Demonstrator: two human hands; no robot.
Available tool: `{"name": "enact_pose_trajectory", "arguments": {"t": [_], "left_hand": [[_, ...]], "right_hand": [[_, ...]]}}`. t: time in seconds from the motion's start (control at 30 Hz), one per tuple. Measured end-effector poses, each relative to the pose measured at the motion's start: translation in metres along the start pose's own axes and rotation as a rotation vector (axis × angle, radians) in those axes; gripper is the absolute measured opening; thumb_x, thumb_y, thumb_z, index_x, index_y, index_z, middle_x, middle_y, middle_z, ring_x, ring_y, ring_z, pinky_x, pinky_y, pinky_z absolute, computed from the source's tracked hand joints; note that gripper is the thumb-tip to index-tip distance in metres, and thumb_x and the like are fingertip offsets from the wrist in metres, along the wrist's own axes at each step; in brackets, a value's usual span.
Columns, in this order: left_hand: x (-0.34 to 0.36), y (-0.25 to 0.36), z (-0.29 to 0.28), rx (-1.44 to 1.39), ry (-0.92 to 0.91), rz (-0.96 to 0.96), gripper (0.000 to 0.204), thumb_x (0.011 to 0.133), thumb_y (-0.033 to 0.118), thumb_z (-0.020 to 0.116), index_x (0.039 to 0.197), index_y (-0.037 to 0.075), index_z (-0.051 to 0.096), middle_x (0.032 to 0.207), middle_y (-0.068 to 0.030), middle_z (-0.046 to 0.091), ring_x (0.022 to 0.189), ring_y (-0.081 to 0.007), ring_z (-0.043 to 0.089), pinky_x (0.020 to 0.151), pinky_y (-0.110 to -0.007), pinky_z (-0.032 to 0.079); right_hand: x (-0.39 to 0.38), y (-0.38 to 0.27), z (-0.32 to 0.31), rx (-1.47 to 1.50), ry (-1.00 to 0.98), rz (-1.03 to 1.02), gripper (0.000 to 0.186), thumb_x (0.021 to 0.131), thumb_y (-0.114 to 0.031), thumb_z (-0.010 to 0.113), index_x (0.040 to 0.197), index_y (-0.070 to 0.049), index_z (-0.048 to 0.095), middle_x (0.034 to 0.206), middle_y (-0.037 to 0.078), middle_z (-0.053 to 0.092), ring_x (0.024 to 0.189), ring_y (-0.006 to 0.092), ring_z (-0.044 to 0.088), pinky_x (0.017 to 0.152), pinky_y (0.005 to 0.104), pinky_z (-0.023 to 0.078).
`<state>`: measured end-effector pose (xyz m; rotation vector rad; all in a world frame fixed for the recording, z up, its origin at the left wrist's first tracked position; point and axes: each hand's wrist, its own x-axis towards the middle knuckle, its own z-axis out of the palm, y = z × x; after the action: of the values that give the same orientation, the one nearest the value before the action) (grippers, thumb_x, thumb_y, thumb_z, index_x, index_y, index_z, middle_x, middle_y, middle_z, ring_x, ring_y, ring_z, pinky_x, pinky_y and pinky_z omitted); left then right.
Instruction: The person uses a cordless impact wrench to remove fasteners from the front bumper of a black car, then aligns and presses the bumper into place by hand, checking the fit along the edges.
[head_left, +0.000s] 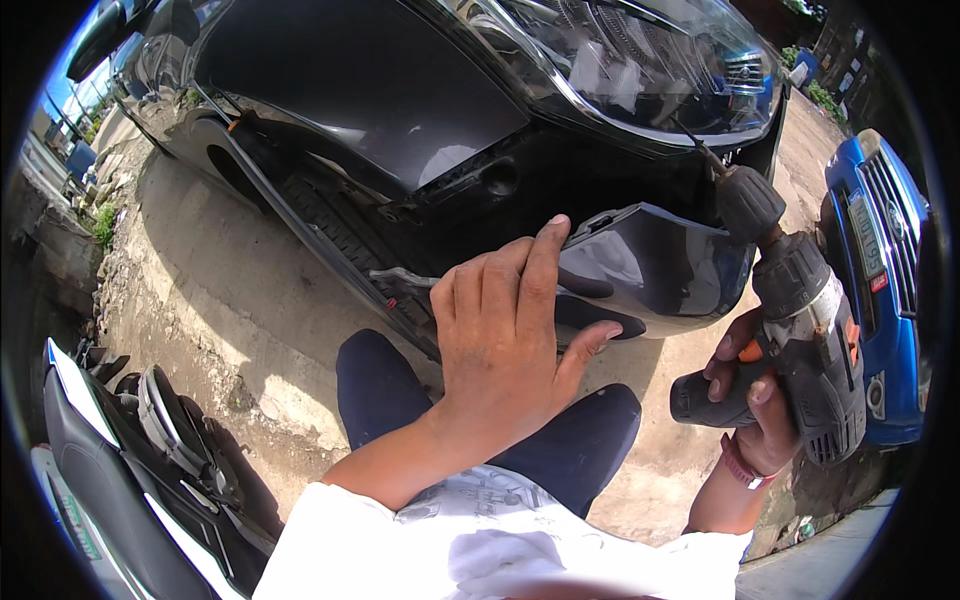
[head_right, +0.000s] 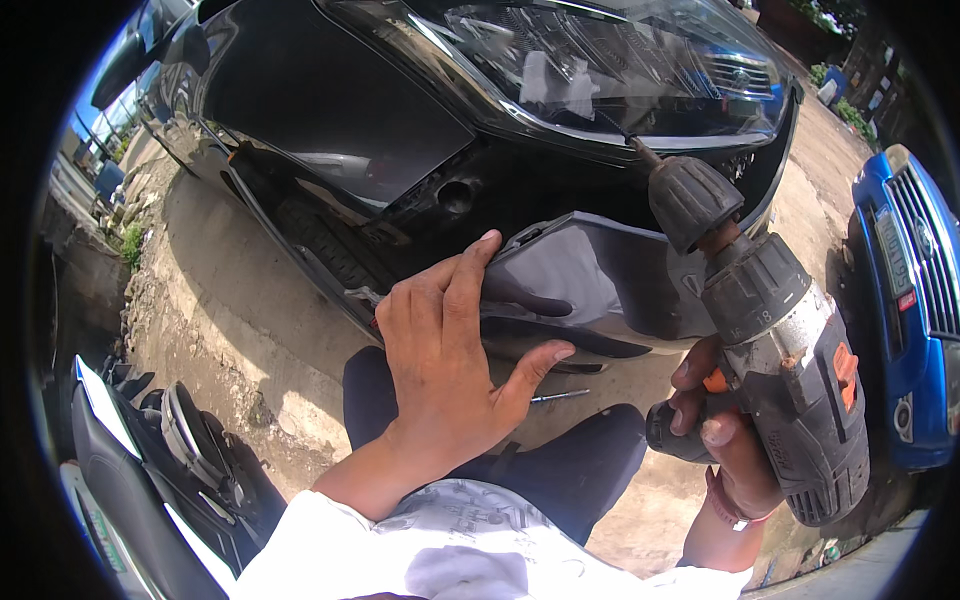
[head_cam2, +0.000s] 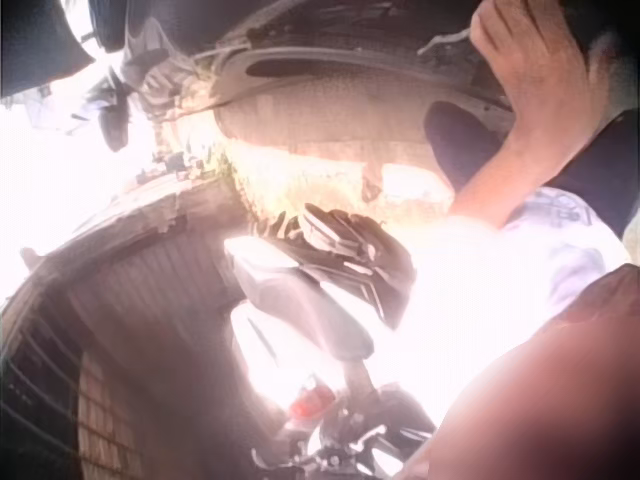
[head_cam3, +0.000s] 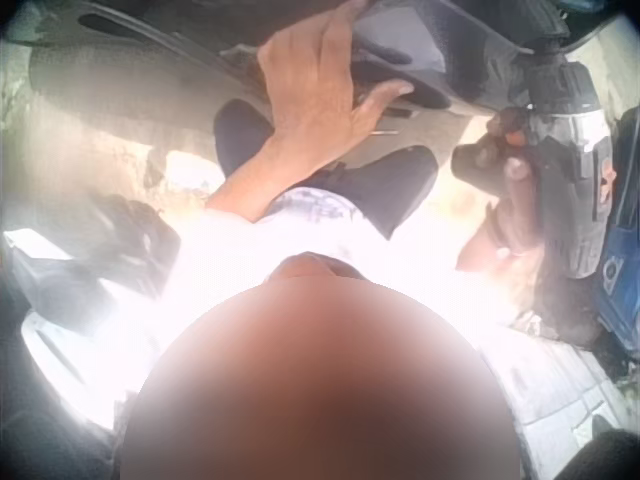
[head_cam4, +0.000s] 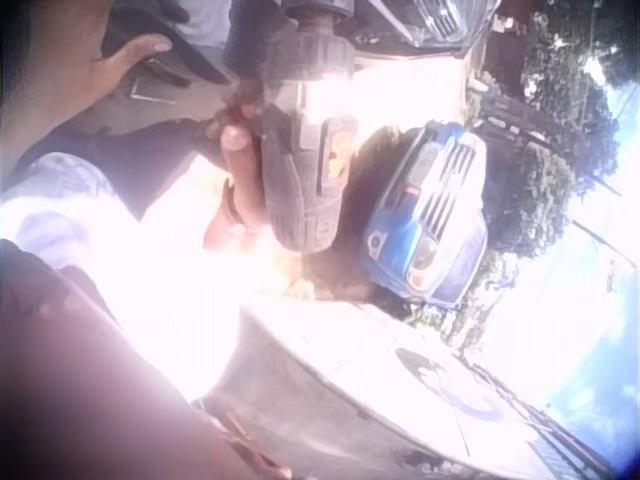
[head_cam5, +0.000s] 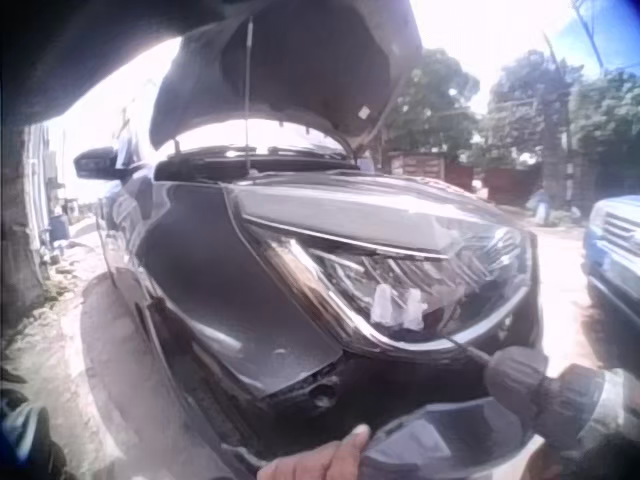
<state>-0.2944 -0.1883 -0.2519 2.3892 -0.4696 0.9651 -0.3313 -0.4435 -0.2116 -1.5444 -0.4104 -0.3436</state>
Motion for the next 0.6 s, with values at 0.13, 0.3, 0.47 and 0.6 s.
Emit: {"name": "enact_pose_trajectory", "arguments": {"t": [0.13, 0.3, 0.47, 0.6], "left_hand": [[-0.003, -0.005, 0.004, 0.011, -0.008, 0.002, 0.092, 0.091, 0.055, 0.077, 0.158, 0.002, 0.044, 0.131, -0.0161, 0.055, 0.117, -0.0313, 0.05, 0.1, -0.05, 0.034], [-0.004, -0.01, 0.009, -0.031, 0.036, 0.006, 0.092, 0.09, 0.054, 0.076, 0.157, 0.001, 0.045, 0.129, -0.0152, 0.056, 0.114, -0.0319, 0.052, 0.099, -0.05, 0.034], [-0.001, -0.011, 0.008, -0.049, 0.073, 0.029, 0.091, 0.088, 0.052, 0.078, 0.156, 0.001, 0.046, 0.128, -0.0151, 0.056, 0.113, -0.0322, 0.052, 0.098, -0.05, 0.035], [-0.002, -0.011, 0.007, -0.079, 0.081, 0.021, 0.093, 0.074, 0.037, 0.09, 0.15, -0.002, 0.051, 0.125, -0.0138, 0.056, 0.113, -0.0289, 0.053, 0.1, -0.047, 0.039]], "right_hand": [[0.0, -0.004, 0.0, -0.027, -0.006, 0.021, 0.067, 0.095, -0.028, 0.075, 0.142, 0.009, 0.045, 0.103, 0.02, 0.067, 0.067, 0.0188, 0.065, 0.068, 0.0327, 0.057], [-0.003, -0.01, 0.004, -0.053, -0.041, 0.062, 0.062, 0.096, -0.031, 0.071, 0.139, 0.008, 0.047, 0.11, 0.02, 0.063, 0.076, 0.0185, 0.066, 0.074, 0.0349, 0.057], [-0.003, -0.014, 0.007, -0.031, -0.145, 0.001, 0.051, 0.102, -0.025, 0.061, 0.141, 0.003, 0.045, 0.117, 0.018, 0.058, 0.079, 0.0174, 0.061, 0.079, 0.0371, 0.051], [-0.006, -0.015, 0.007, -0.053, -0.143, -0.043, 0.054, 0.104, -0.027, 0.058, 0.145, 0.003, 0.042, 0.12, 0.019, 0.057, 0.079, 0.0183, 0.06, 0.08, 0.0377, 0.05]]}}
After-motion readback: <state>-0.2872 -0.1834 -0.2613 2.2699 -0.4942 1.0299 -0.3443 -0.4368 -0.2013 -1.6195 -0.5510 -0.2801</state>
